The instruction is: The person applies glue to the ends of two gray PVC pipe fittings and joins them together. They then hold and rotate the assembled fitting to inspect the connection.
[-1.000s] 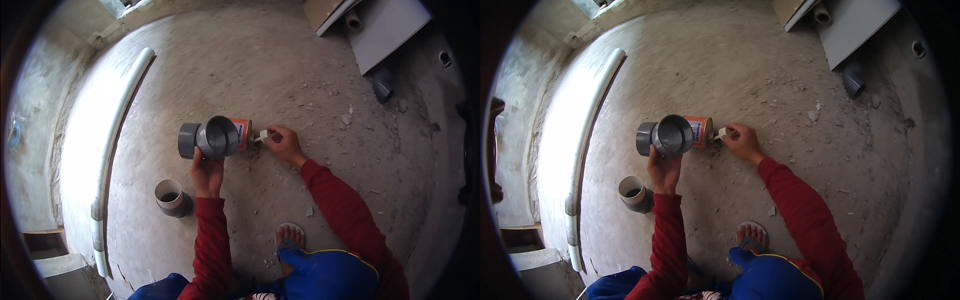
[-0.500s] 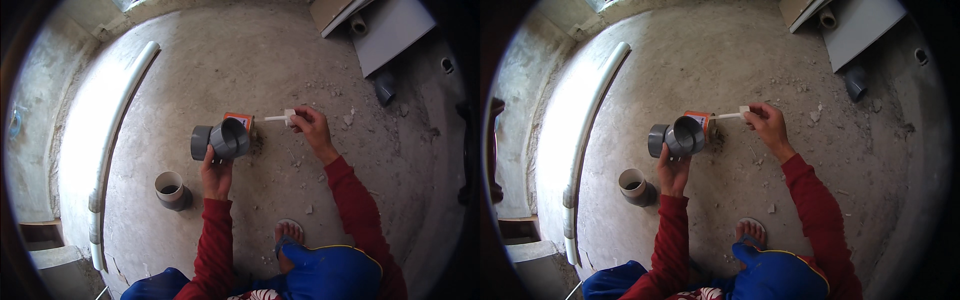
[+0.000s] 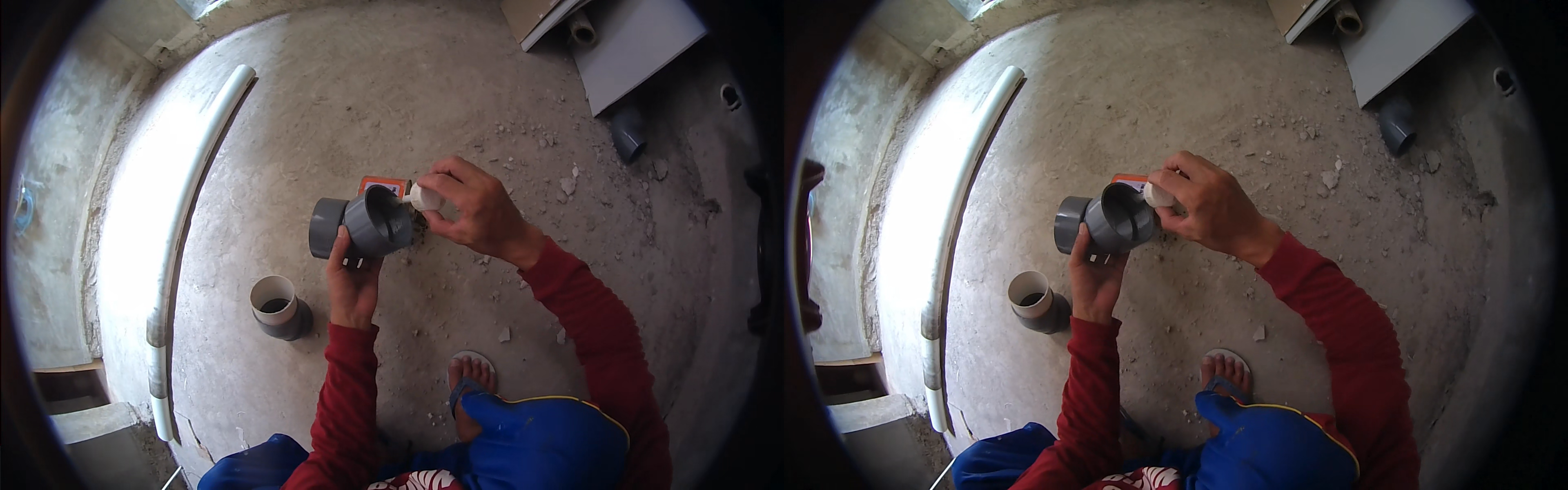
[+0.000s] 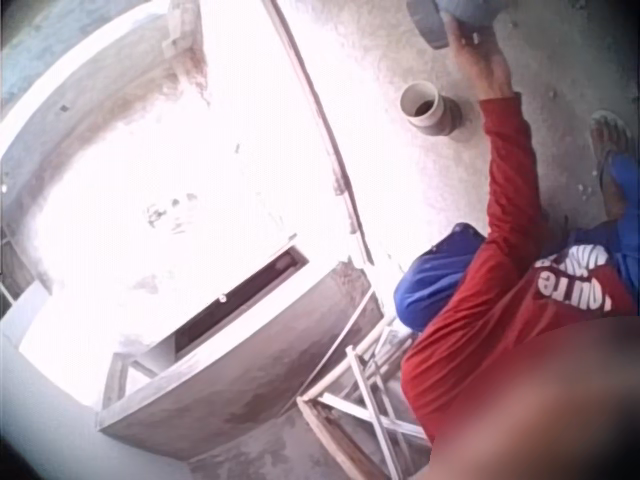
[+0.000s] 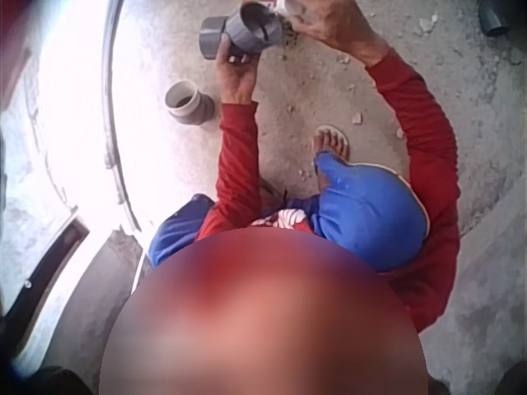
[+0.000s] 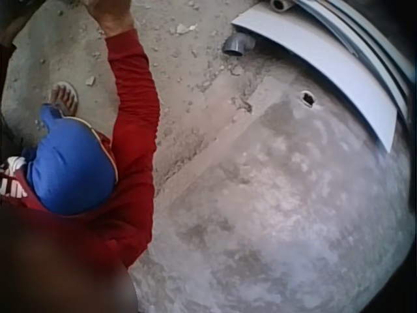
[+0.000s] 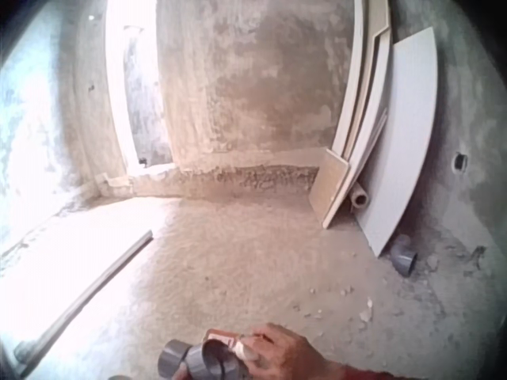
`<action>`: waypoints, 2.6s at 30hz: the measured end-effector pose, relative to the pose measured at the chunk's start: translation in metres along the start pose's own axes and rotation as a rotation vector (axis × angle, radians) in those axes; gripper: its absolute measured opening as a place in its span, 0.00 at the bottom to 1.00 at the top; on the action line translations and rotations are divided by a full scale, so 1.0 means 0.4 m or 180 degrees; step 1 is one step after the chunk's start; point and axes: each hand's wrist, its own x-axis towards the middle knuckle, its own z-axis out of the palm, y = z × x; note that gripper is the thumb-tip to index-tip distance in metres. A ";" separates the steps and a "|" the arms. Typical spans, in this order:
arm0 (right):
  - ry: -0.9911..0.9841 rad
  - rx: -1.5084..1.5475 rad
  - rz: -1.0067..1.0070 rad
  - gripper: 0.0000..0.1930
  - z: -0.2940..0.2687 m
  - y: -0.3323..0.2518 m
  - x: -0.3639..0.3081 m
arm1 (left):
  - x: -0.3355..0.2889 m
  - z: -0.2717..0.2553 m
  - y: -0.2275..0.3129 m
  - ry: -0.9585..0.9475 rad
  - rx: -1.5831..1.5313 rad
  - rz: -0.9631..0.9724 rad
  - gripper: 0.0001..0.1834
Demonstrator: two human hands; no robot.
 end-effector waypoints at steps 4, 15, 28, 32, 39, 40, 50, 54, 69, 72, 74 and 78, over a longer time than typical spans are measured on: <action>-0.0097 0.0257 0.0095 0.21 -0.007 -0.008 -0.004 | 0.002 0.003 -0.007 0.0003 -0.0059 -0.0096 0.36; 0.0462 0.1156 0.0552 0.19 0.022 -0.016 0.024 | 0.000 0.001 -0.009 -0.0082 -0.0206 -0.0283 0.38; -0.1181 0.2489 0.2033 0.20 -0.059 0.033 0.022 | 0.015 -0.011 0.008 -0.0672 -0.0052 -0.0065 0.27; -0.1278 0.1222 0.1457 0.18 -0.099 0.015 0.038 | 0.020 -0.011 0.018 -0.0679 0.0077 0.0050 0.26; -0.0110 0.0177 -0.0098 0.20 -0.086 -0.019 0.072 | 0.011 0.009 0.023 -0.0638 0.0201 0.0066 0.27; 0.0061 0.0059 -0.0336 0.20 -0.082 -0.019 0.072 | 0.009 0.012 0.024 -0.0664 0.0255 0.0100 0.27; -0.0692 0.0611 0.0354 0.20 -0.062 -0.022 0.029 | 0.020 0.003 0.040 -0.0848 0.0359 0.0414 0.27; -0.1193 0.1566 0.1432 0.18 -0.091 -0.028 0.028 | 0.025 -0.013 0.047 -0.1124 0.0128 0.0307 0.30; 0.0219 0.3942 0.3348 0.18 -0.029 -0.031 -0.019 | 0.012 -0.011 0.033 -0.1710 0.0048 0.0483 0.31; 0.0186 0.4094 0.3486 0.18 -0.017 -0.043 -0.034 | 0.017 -0.023 0.032 -0.1336 -0.0231 0.0261 0.32; 0.0000 0.4214 0.3480 0.18 -0.017 -0.046 -0.040 | 0.022 -0.031 0.027 -0.1531 -0.0188 0.0334 0.31; -0.0468 0.4210 0.3270 0.20 -0.035 -0.044 -0.034 | 0.027 -0.043 0.021 -0.1498 -0.0175 0.0367 0.31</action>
